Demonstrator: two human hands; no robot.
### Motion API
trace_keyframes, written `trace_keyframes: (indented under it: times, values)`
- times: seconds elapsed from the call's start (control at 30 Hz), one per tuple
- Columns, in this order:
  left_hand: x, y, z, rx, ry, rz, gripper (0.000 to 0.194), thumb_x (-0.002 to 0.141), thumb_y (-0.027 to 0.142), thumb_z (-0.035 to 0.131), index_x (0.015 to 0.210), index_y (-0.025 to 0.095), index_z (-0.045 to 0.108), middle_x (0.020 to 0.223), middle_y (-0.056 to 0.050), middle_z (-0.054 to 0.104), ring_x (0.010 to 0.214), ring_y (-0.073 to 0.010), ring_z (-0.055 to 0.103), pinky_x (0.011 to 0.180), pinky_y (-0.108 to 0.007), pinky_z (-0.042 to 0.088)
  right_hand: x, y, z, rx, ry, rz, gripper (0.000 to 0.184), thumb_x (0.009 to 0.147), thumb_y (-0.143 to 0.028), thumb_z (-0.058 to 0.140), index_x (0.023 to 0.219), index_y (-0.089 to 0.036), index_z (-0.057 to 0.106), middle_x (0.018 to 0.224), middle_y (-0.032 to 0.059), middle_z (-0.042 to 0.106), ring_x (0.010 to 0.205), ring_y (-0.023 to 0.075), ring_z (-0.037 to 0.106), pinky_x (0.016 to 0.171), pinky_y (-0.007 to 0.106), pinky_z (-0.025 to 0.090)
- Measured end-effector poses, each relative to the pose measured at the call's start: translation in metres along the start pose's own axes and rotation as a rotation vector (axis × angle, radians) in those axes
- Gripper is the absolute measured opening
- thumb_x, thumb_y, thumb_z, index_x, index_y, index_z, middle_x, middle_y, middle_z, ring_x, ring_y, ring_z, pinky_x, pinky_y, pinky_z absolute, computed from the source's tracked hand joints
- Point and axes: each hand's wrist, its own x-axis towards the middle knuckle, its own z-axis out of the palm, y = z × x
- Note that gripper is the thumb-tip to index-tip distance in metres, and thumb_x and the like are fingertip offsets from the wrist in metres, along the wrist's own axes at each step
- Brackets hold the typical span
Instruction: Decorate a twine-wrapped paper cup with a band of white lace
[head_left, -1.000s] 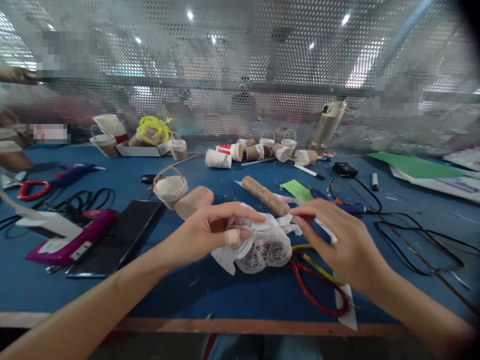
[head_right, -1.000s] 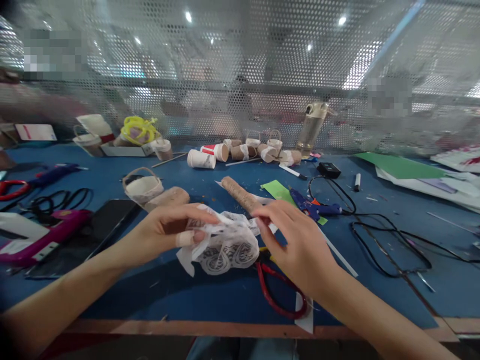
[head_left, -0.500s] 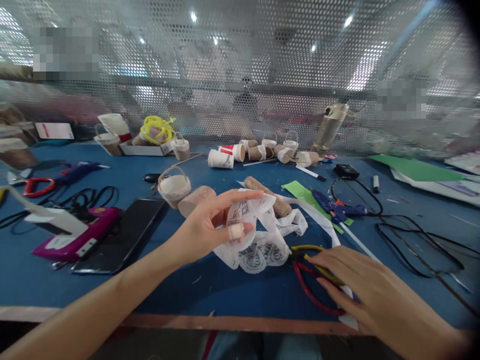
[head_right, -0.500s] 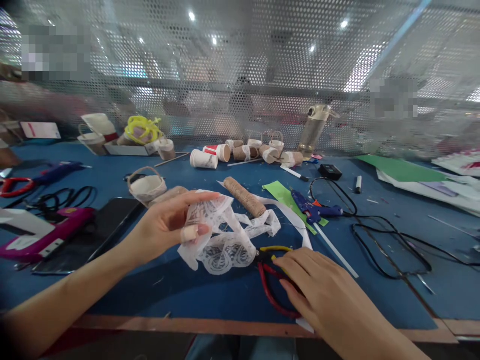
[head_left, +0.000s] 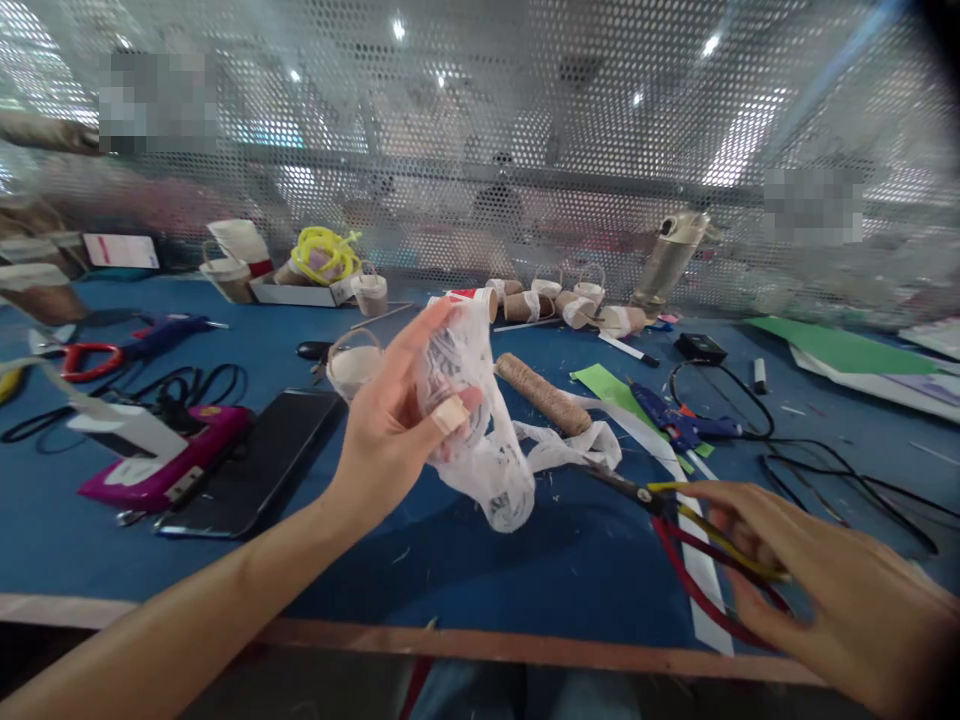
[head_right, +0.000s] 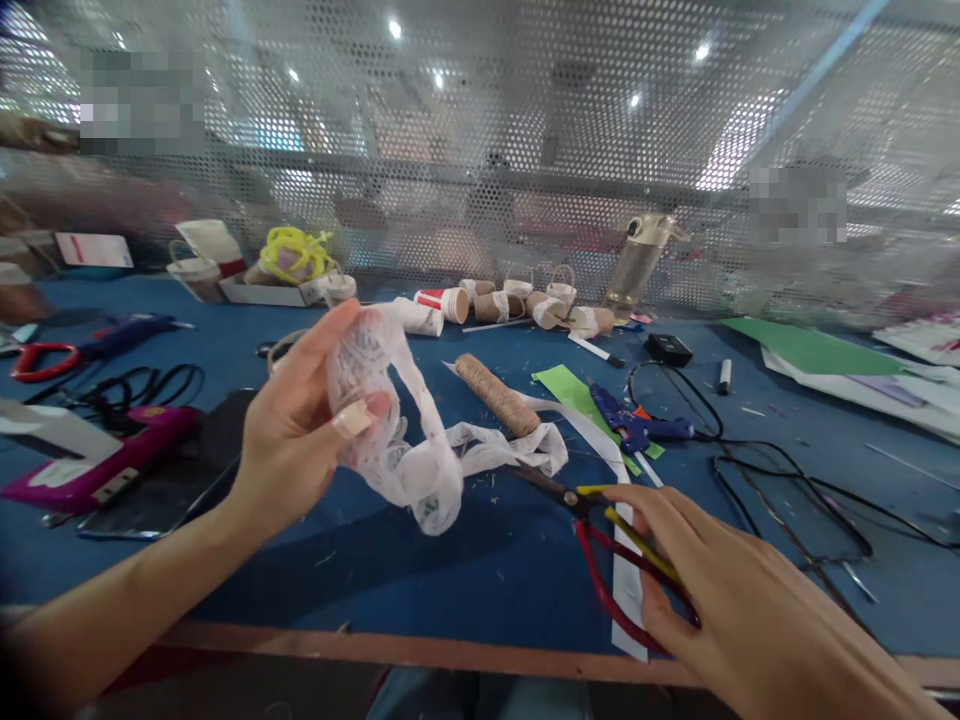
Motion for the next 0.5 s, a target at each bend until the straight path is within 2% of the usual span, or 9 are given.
trace_keyframes:
  times: [0.07, 0.17, 0.27, 0.33, 0.43, 0.5]
  values:
    - [0.001, -0.001, 0.0, -0.027, 0.013, -0.006, 0.07, 0.091, 0.024, 0.069, 0.151, 0.047, 0.041, 0.16, 0.0, 0.042, 0.065, -0.0084, 0.061, 0.045, -0.021, 0.054, -0.002, 0.005, 0.0, 0.086, -0.001, 0.052, 0.064, 0.081, -0.024, 0.067, 0.135, -0.053, 0.048, 0.09, 0.0079, 0.075, 0.064, 0.0249, 0.073, 0.053, 0.033, 0.059]
    - [0.002, -0.003, 0.001, -0.088, -0.046, -0.061, 0.071, 0.089, 0.024, 0.072, 0.151, 0.044, 0.044, 0.16, -0.001, 0.042, 0.068, -0.0082, 0.061, 0.046, -0.019, 0.054, 0.001, 0.009, 0.0, 0.192, -0.026, 0.058, 0.052, 0.085, -0.028, 0.064, 0.133, -0.046, 0.054, 0.087, 0.0077, 0.074, 0.06, 0.0209, 0.069, 0.055, 0.03, 0.058]
    - [0.005, -0.006, 0.0, -0.136, -0.007, -0.089, 0.07, 0.087, 0.024, 0.074, 0.15, 0.038, 0.046, 0.161, -0.003, 0.043, 0.091, -0.0164, 0.068, 0.058, -0.022, 0.06, 0.008, 0.018, -0.004, 0.183, -0.06, 0.068, 0.046, 0.086, -0.028, 0.065, 0.13, -0.044, 0.06, 0.096, 0.0085, 0.077, 0.068, 0.0225, 0.073, 0.06, 0.031, 0.059]
    - [0.007, -0.007, -0.001, -0.137, 0.099, -0.051, 0.067, 0.09, 0.023, 0.07, 0.15, 0.038, 0.045, 0.161, -0.002, 0.043, 0.109, -0.022, 0.067, 0.067, -0.025, 0.063, 0.011, 0.025, -0.01, 0.186, -0.116, 0.093, 0.048, 0.088, -0.03, 0.065, 0.132, -0.047, 0.059, 0.105, 0.0079, 0.078, 0.077, 0.0239, 0.076, 0.063, 0.031, 0.059]
    - [0.009, -0.009, -0.004, -0.104, 0.229, 0.028, 0.061, 0.095, 0.021, 0.065, 0.149, 0.039, 0.045, 0.161, 0.004, 0.043, 0.139, -0.0257, 0.051, 0.091, -0.029, 0.062, 0.014, 0.033, -0.016, 0.147, -0.189, 0.134, 0.046, 0.085, -0.035, 0.07, 0.128, -0.049, 0.063, 0.099, 0.0071, 0.08, 0.073, 0.0241, 0.077, 0.06, 0.031, 0.056]
    - [0.008, -0.009, -0.004, -0.1, 0.231, 0.035, 0.059, 0.097, 0.021, 0.064, 0.149, 0.04, 0.045, 0.162, 0.007, 0.042, 0.148, -0.0264, 0.039, 0.103, -0.03, 0.057, 0.013, 0.035, -0.015, 0.079, -0.07, 0.157, 0.039, 0.082, -0.037, 0.071, 0.12, -0.047, 0.07, 0.084, 0.006, 0.079, 0.061, 0.0207, 0.073, 0.056, 0.03, 0.051]
